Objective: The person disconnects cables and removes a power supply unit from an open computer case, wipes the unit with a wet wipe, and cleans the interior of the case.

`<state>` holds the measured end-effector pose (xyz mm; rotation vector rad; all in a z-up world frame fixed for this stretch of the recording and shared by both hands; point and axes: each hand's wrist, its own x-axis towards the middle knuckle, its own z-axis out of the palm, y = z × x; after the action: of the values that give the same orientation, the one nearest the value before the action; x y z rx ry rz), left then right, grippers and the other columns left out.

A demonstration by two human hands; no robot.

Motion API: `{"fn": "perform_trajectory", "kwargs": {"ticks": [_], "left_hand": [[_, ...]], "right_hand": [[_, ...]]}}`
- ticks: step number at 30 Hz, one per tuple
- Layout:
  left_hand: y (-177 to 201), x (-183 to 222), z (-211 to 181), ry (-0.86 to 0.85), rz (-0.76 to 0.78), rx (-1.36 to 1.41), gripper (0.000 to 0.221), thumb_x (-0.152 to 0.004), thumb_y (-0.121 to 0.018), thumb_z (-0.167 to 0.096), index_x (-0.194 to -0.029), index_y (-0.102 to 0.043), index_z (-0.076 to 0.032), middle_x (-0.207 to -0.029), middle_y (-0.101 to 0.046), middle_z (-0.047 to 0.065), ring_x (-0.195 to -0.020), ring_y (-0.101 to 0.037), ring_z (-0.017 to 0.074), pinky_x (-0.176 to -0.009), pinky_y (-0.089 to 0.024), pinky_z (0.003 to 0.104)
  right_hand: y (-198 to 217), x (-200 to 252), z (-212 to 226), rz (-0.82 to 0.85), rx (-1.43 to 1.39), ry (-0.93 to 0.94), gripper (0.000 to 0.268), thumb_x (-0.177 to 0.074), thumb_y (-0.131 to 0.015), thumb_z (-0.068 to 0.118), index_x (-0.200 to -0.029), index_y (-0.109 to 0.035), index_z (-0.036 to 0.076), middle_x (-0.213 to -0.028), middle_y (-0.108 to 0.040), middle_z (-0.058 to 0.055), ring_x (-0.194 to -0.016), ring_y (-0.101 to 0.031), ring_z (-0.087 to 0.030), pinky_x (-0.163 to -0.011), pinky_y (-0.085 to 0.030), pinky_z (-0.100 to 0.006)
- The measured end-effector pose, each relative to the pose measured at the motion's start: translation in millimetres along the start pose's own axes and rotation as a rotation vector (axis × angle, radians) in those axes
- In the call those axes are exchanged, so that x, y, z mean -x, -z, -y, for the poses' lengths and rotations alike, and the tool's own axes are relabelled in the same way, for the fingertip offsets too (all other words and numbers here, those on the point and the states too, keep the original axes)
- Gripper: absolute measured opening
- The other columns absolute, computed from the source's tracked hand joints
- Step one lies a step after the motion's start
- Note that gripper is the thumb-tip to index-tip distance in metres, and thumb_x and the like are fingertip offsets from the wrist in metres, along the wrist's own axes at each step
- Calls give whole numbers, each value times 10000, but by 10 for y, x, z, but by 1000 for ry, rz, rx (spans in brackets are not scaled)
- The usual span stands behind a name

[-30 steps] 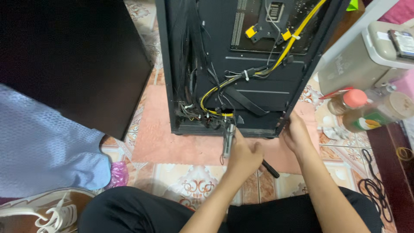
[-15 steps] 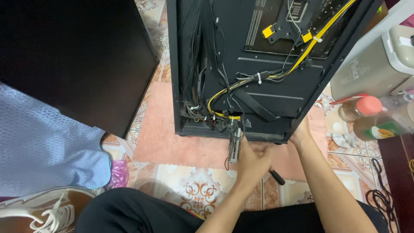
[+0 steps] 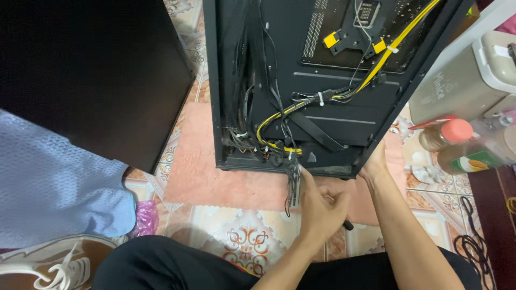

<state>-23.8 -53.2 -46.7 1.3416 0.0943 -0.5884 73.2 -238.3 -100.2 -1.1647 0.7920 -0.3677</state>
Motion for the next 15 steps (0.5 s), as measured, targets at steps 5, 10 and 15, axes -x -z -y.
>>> {"fn": "perform_trajectory", "kwargs": {"ticks": [5,10,15], "left_hand": [[-19,-128,243,-151,-60,-89,1082,-798,-617,-95,-1628,65,35,-646,-559,-4,-545,-543,67,-542,-495,231],[18,-43,135,-143,-94,-140,1080,-800,-635,-160,-1639,11,53,-591,-514,-49,-528,-490,65,-613,-490,233],[12,-30,87,-148,-83,-186,1057,-797,-620,-186,-1622,-21,93,-643,-587,-67,-647,-585,92,-771,-526,248]], "right_hand": [[27,-48,-3,18,1,-8,386,-1041,-541,454,-1146,-670,106,-1010,-622,-20,-912,-630,-162,-832,-569,-275],[76,-91,-13,42,1,-17,405,-1044,-523,463,-1150,-671,101,-1018,-636,-28,-914,-641,-167,-834,-574,-279],[127,-85,21,37,6,-3,432,-1048,-500,475,-1156,-673,95,-1028,-655,-38,-918,-656,-174,-836,-581,-285]]}}
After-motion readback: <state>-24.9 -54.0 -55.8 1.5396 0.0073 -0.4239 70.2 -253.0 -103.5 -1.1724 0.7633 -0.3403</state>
